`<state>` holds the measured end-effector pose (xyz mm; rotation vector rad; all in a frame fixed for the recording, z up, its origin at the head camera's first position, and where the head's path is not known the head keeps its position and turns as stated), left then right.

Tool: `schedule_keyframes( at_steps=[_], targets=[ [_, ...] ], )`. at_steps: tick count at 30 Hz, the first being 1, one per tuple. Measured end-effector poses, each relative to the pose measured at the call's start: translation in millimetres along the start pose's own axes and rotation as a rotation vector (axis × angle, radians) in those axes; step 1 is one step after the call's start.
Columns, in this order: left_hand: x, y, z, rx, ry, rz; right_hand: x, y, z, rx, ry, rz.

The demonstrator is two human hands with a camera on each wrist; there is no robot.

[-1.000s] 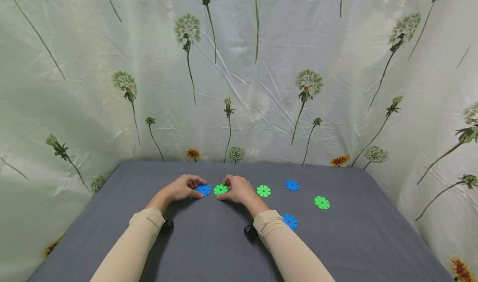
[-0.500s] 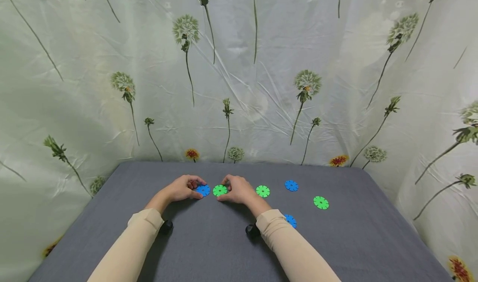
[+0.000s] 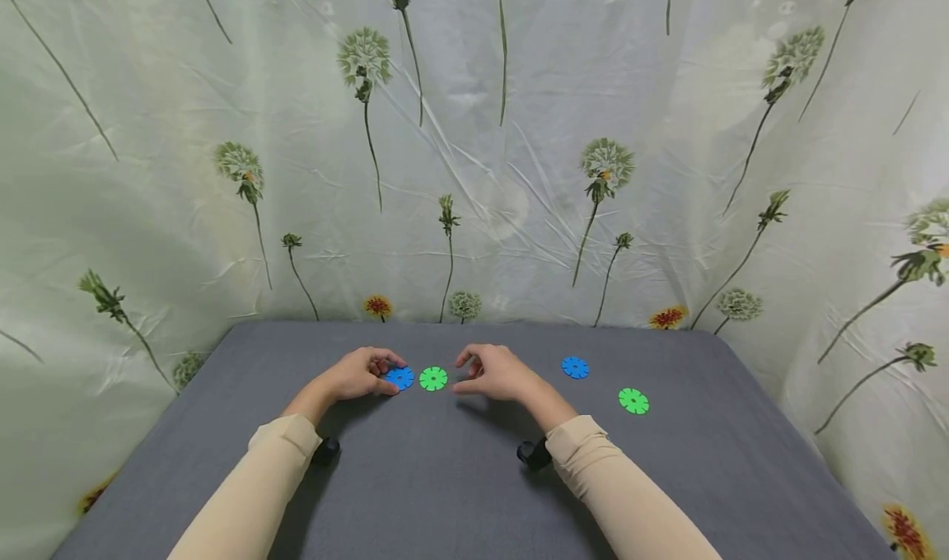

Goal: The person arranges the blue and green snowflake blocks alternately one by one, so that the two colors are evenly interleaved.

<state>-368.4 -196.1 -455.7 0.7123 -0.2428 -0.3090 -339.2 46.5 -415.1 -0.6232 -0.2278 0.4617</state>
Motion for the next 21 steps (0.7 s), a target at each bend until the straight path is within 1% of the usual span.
schedule_keyframes(
  at_steps=[4, 10, 15, 21],
  targets=[
    [0.0, -0.4, 0.3, 0.005, -0.001, -0.003, 12.5, 6.4, 13.5, -0.012, -0.009, 0.014],
    [0.7, 1.0, 0.9, 0.000, -0.001, -0.010, 33.5, 20.3, 30.8, -0.005, -0.013, -0.009],
    [2.4, 4.4, 1.3, 0.009, 0.001, -0.022, 53.4, 33.5, 42.3, 0.011, -0.019, 0.006],
    [2.1, 4.1, 1.1, 0.009, 0.007, -0.025, 77.5, 50.1, 50.8, 0.021, -0.034, -0.011]
  ],
)
Point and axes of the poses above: each hand's wrist, its own x-axis away from the middle knuckle, its own z-axis out of the back of the hand, y = z × x, the point moved 6 cm from there along -x, towards the middle knuckle
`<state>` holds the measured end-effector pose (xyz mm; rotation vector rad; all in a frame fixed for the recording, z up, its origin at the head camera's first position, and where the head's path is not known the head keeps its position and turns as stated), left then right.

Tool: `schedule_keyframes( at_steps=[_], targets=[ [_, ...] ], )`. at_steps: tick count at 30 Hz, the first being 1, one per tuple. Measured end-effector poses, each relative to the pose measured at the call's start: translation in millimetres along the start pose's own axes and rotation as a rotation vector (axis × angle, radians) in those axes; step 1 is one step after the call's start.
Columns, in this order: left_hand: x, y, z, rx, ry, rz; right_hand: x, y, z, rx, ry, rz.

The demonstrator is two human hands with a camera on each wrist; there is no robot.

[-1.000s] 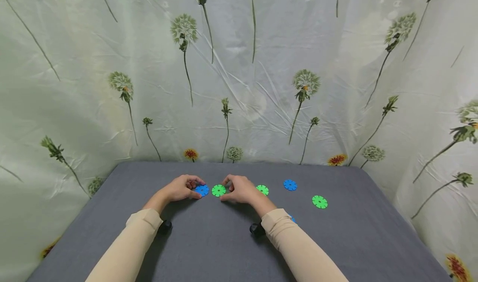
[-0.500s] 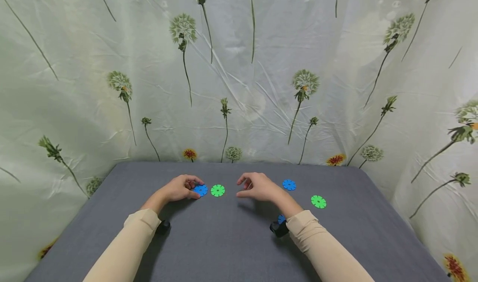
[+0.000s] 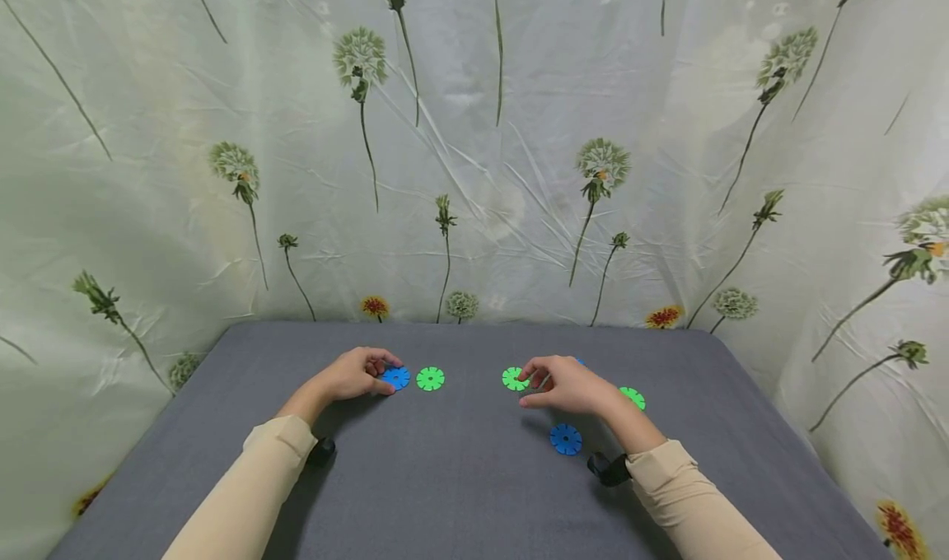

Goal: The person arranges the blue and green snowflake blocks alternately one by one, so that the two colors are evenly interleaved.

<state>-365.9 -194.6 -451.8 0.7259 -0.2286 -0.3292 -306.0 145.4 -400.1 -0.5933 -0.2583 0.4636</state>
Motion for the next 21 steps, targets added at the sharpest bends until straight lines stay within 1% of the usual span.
schedule_keyframes(
  at_steps=[4, 11, 14, 17, 21],
  targets=[
    [0.0, -0.4, -0.1, -0.006, 0.001, 0.002, 14.7, 8.6, 2.9, 0.026, -0.004, 0.021],
    [1.2, 2.3, 1.9, -0.008, -0.005, 0.011, 35.2, 27.4, 2.8, 0.058, -0.006, -0.015],
    [0.0, 4.7, 4.2, -0.023, -0.003, 0.013, 42.4, 33.7, 1.4, 0.061, 0.001, -0.008],
    [-3.2, 8.3, 5.5, -0.054, 0.012, 0.012, 48.2, 38.6, -0.5, 0.055, 0.008, -0.005],
    [-7.7, 19.1, 4.1, -0.103, 0.040, -0.012, 52.6, 43.5, -2.9, 0.047, 0.020, -0.011]
  ],
)
Point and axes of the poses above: each hand's wrist, its own x-axis away from the middle knuckle, its own z-axis out of the back of the hand, y = z × x, the point moved 6 cm from there along -x, towards the middle knuckle
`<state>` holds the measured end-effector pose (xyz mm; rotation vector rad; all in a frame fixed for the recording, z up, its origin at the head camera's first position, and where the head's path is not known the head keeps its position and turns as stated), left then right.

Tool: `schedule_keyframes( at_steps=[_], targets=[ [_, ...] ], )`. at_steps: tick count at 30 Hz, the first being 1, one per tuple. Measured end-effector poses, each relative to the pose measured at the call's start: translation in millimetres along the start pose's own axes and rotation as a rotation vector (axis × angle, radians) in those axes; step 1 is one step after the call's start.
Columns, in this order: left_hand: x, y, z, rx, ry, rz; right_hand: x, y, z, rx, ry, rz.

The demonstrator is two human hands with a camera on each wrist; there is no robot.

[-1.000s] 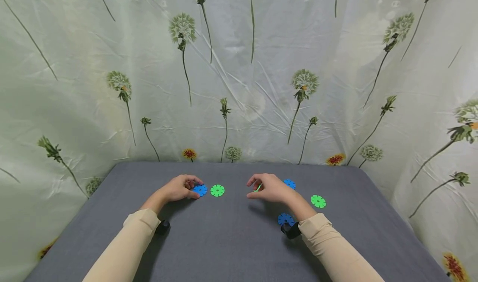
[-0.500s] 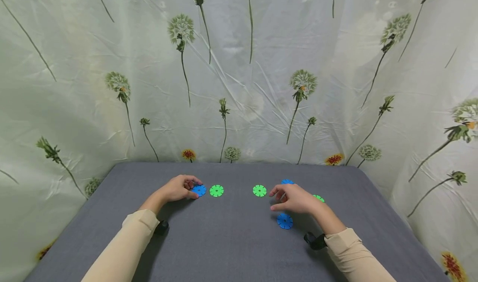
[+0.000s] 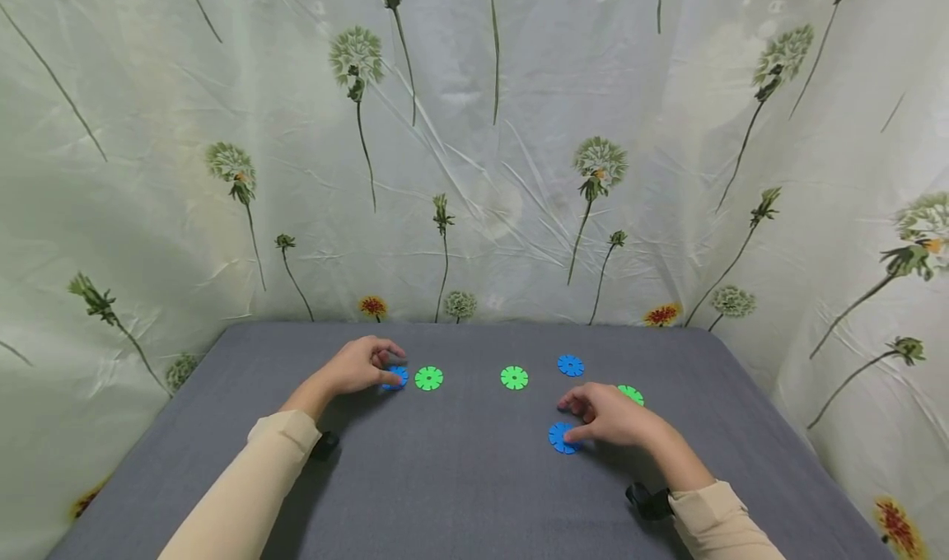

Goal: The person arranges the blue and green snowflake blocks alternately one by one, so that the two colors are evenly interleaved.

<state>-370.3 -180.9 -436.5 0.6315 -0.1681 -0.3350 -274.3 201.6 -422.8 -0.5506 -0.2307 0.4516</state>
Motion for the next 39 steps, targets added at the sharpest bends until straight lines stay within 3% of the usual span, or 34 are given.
schedule_keyframes(
  at_steps=[5, 14, 39],
  targets=[
    [-4.6, 15.7, -5.3, -0.040, 0.003, -0.022, 1.8, 4.8, -2.5, -0.002, 0.019, -0.007],
    [-13.4, 30.1, -18.0, -0.119, -0.035, -0.051, 4.4, 10.2, -6.2, -0.014, 0.057, 0.003],
    [-21.8, 31.6, -29.8, -0.115, -0.055, -0.072, 9.6, 14.9, -8.5, -0.045, 0.061, 0.002]
  ],
)
Point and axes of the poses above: each hand's wrist, its own x-axis away from the middle knuckle, its own z-axis out of the back of the hand, y = z × x, the point moved 6 cm from there along -x, towards the middle knuckle
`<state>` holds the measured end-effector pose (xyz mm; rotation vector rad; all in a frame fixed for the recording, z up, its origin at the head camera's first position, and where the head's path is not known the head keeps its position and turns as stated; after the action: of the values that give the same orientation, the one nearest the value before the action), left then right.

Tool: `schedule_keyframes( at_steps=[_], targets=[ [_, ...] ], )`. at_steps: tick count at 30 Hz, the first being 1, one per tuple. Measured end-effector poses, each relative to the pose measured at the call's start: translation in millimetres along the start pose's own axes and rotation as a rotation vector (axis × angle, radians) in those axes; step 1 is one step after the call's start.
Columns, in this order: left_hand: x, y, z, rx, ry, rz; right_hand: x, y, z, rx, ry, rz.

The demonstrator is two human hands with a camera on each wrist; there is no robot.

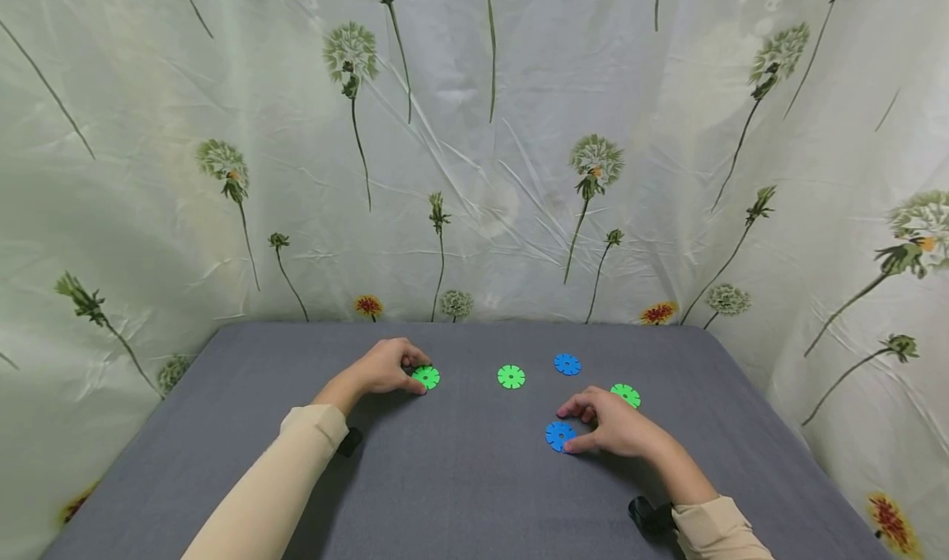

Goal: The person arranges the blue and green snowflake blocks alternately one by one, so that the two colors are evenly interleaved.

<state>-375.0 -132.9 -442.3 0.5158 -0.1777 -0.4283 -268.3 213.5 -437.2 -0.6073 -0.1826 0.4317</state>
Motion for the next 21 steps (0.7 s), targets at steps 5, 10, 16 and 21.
schedule_keyframes(
  at_steps=[5, 10, 16, 21],
  targets=[
    [0.2, 0.4, -0.4, 0.004, 0.004, 0.005, 1.1, 0.1, -0.1, -0.007, -0.009, -0.007],
    [0.8, 0.1, -0.5, 0.010, 0.013, 0.025, 1.1, -0.5, -0.2, -0.002, -0.008, -0.009],
    [1.3, 1.3, 0.2, 0.017, 0.024, 0.014, 1.5, -1.1, -0.8, 0.006, 0.006, -0.007],
    [1.3, 1.9, 0.2, 0.017, 0.021, 0.018, 1.7, -1.9, -1.7, 0.012, 0.013, -0.008]
  ],
)
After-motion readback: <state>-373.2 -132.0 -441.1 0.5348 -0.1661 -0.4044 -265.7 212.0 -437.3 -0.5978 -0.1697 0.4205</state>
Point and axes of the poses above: each hand's wrist, its own x-axis away from the middle knuckle, its own z-axis out of the back of the hand, y = z × x, the point moved 6 cm from there along -x, towards the middle knuckle
